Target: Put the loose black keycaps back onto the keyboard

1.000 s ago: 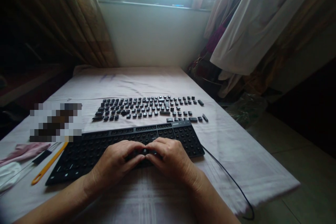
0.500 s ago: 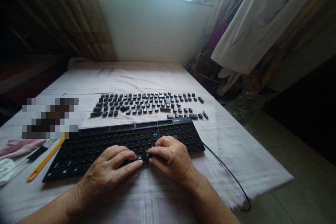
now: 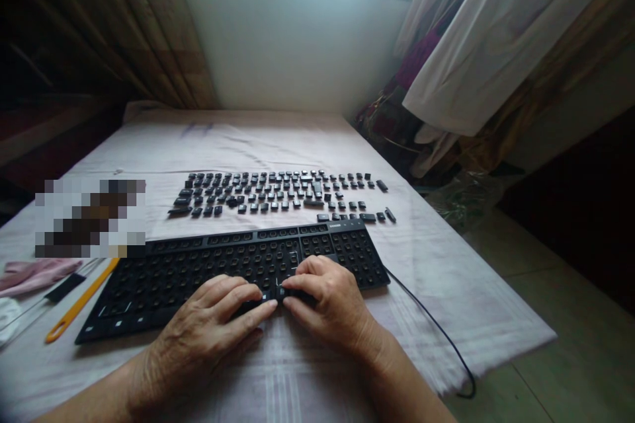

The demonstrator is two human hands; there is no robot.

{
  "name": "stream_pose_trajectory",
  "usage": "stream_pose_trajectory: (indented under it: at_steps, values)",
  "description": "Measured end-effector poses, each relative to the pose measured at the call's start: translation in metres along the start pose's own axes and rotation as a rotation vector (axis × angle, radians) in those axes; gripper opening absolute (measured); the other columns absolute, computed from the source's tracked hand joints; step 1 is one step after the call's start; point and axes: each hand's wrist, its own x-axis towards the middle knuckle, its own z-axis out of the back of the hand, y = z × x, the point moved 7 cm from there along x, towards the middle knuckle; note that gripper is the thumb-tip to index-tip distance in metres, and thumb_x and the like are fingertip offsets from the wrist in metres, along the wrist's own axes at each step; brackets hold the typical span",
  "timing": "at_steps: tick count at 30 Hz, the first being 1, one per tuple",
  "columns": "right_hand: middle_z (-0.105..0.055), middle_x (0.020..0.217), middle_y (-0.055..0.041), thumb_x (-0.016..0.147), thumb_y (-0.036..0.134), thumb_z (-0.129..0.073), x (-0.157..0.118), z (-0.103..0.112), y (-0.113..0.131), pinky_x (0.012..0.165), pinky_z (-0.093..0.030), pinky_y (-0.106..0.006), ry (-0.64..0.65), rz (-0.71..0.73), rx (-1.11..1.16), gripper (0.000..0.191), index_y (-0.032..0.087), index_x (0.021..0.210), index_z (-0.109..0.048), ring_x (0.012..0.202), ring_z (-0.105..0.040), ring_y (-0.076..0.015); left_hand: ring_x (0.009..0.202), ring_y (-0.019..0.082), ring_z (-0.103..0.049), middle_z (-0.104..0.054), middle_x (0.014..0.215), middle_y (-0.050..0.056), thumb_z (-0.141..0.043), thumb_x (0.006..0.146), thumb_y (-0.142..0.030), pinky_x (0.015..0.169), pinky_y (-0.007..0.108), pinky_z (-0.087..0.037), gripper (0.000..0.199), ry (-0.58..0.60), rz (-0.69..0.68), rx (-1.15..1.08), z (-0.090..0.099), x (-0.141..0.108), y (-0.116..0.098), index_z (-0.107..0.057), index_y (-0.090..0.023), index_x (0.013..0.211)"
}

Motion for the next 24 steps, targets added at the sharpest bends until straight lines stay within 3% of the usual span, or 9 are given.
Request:
stream_pose_trajectory:
  at_steps: [24]
  values:
    - [-0.071, 0.088, -0.0074, 0.086, 0.019, -0.068, 0.0013, -0.0049, 0.0007, 0.067, -0.055, -0.029, 0.092, -0.013, -0.025, 0.015, 0.020, 0.097, -0.077, 0.078, -0.067, -0.0183, 0.087, 0.019, -0.057, -0.065, 0.096, 0.004, -0.043, 0.102, -0.018, 0.084, 0.035, -0.047, 0.027, 0.042, -0.003, 0.024, -0.0011, 0.0030, -0.0006, -0.066, -0.020, 0.117]
